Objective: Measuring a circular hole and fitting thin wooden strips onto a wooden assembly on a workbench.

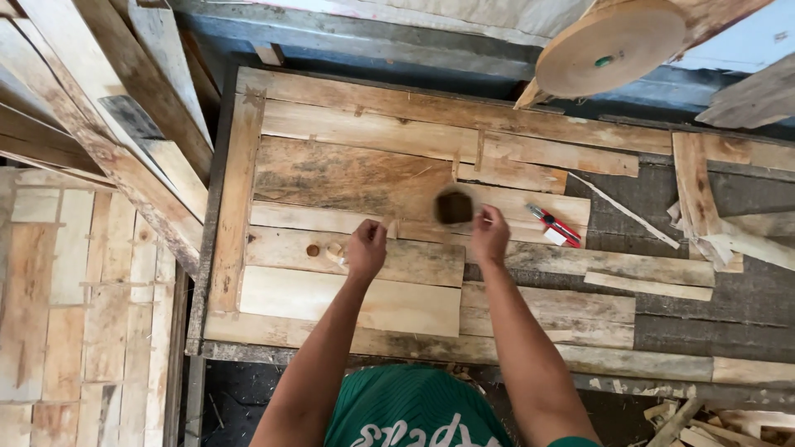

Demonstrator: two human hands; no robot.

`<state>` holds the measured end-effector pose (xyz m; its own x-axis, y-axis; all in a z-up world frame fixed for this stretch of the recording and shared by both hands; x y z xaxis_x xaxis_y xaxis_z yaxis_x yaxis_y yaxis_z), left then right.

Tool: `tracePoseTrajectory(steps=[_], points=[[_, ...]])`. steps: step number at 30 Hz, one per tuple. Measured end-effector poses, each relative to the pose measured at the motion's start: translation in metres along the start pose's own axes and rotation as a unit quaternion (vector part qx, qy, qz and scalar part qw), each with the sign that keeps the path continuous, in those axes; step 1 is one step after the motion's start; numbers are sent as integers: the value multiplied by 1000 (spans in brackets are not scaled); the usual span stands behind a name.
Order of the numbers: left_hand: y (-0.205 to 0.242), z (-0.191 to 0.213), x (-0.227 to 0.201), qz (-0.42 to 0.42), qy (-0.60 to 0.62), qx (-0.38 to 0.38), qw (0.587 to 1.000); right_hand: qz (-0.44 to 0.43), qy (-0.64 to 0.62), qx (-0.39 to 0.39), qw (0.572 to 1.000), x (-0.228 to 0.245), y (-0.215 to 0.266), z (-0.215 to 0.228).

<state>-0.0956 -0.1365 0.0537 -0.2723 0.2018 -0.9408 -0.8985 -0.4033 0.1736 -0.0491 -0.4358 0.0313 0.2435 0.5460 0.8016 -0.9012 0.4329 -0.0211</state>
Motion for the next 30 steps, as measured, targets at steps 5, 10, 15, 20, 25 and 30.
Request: tracePoseTrajectory(steps=[5, 10, 15, 20, 25, 30], points=[[13, -2, 6, 18, -45, -21, 999, 19, -9, -85, 996, -90, -25, 11], [33, -24, 30, 34, -7, 12, 999, -34, -38, -76, 996, -84, -19, 22], [63, -56, 29, 38, -35, 98, 994, -86, -179, -40, 979, -105, -18, 14], [84, -88, 14, 5, -36, 106, 994, 117, -32, -73, 990, -25, 19, 59], [93, -112, 4, -17, -85, 118, 989, 51, -84, 141, 985, 14, 57, 71], [89, -128, 9, -47, -65, 109, 991, 72, -102, 194, 973, 39, 64, 71]])
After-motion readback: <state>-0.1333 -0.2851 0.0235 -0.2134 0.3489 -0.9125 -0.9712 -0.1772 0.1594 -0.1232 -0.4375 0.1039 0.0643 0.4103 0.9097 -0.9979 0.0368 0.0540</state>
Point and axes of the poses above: each hand's wrist, its own y-axis away from the middle knuckle, its own z-axis out of the back of the hand, x = y × z, the point moved 3 cm from there along -y, towards the middle knuckle, and after that the axes turned 5 degrees about -x, right-handed, at the moved point
